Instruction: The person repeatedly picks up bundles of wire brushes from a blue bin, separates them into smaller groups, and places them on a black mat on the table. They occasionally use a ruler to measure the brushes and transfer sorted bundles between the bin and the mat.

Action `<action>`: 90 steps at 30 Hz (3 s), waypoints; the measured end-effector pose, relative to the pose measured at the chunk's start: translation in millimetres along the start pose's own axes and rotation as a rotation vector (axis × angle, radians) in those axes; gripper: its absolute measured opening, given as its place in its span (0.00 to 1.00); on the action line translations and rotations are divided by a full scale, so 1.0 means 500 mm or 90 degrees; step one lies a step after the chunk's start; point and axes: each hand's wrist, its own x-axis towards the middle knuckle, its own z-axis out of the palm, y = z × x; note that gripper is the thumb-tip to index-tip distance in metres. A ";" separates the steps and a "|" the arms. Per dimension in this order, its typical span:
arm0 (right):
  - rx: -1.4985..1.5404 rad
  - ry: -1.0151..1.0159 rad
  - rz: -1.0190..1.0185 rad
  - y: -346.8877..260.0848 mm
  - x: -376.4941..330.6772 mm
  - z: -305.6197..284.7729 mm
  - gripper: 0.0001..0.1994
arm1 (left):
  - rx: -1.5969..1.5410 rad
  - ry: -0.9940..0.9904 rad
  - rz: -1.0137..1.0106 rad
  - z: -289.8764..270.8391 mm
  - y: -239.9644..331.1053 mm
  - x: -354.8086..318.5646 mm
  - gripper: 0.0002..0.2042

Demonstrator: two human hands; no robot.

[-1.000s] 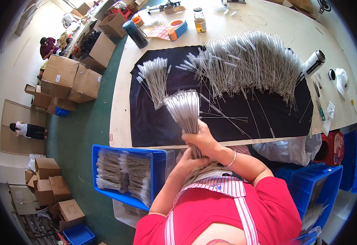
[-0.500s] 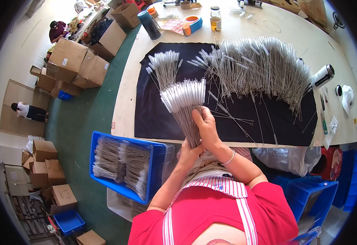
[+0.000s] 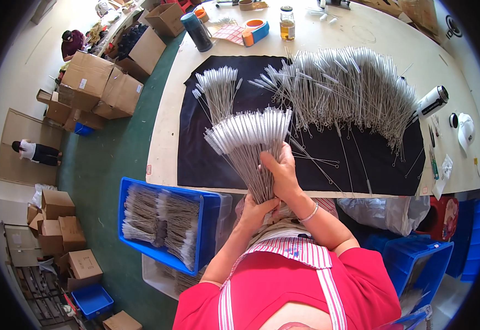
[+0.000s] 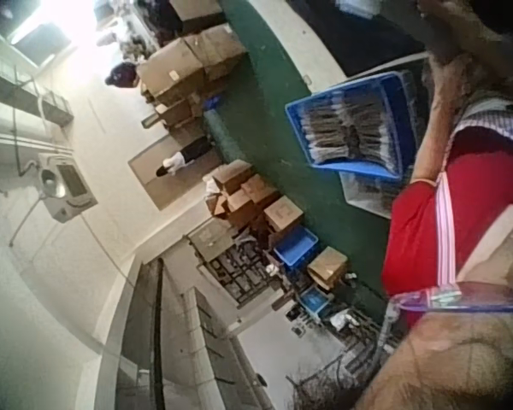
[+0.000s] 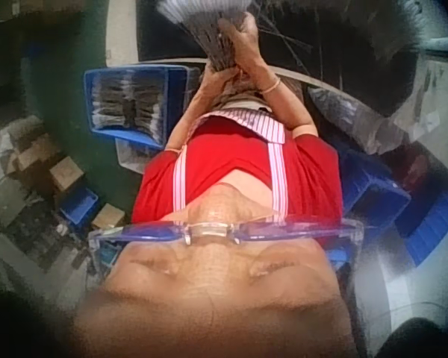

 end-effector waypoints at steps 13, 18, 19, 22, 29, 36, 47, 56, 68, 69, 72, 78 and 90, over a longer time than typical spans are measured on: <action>0.094 -0.042 0.233 -0.023 0.006 -0.054 0.12 | 0.007 -0.022 0.018 -0.006 -0.017 0.000 0.24; 0.079 -0.065 0.201 -0.018 0.005 -0.058 0.14 | 0.022 -0.032 0.004 -0.010 -0.024 0.001 0.23; 0.084 -0.059 0.204 -0.019 0.006 -0.056 0.14 | 0.011 -0.027 -0.001 -0.003 -0.020 -0.003 0.22; 0.100 -0.043 0.215 -0.024 0.004 -0.051 0.13 | -0.002 -0.027 -0.009 -0.007 -0.030 -0.004 0.23; 0.136 -0.094 0.225 -0.020 -0.001 -0.071 0.09 | -0.010 -0.054 0.030 -0.009 -0.043 -0.010 0.25; 0.179 -0.108 0.210 -0.032 -0.002 -0.058 0.06 | -0.091 -0.088 0.030 -0.014 -0.035 -0.018 0.22; 0.162 -0.102 0.182 -0.026 -0.012 -0.051 0.08 | -0.039 -0.031 0.061 -0.010 -0.036 -0.025 0.18; 0.040 -0.051 0.133 -0.025 -0.034 -0.037 0.11 | 0.120 -0.066 0.036 -0.038 -0.042 -0.001 0.19; -0.002 -0.060 0.059 -0.057 -0.042 -0.020 0.06 | 0.088 0.033 0.103 -0.011 -0.030 -0.014 0.20; -0.018 -0.053 0.058 -0.058 -0.041 -0.019 0.05 | 0.104 0.026 0.105 -0.016 -0.034 -0.008 0.23; -0.053 -0.037 0.067 -0.067 -0.044 -0.009 0.05 | 0.143 0.020 0.100 -0.027 -0.042 -0.004 0.30; -0.036 -0.043 0.048 -0.070 -0.052 -0.018 0.11 | 0.143 0.000 0.089 -0.024 -0.045 0.000 0.28; -0.563 -0.187 -0.300 -0.357 0.060 -0.016 0.20 | 0.148 0.008 0.066 -0.025 -0.028 -0.024 0.15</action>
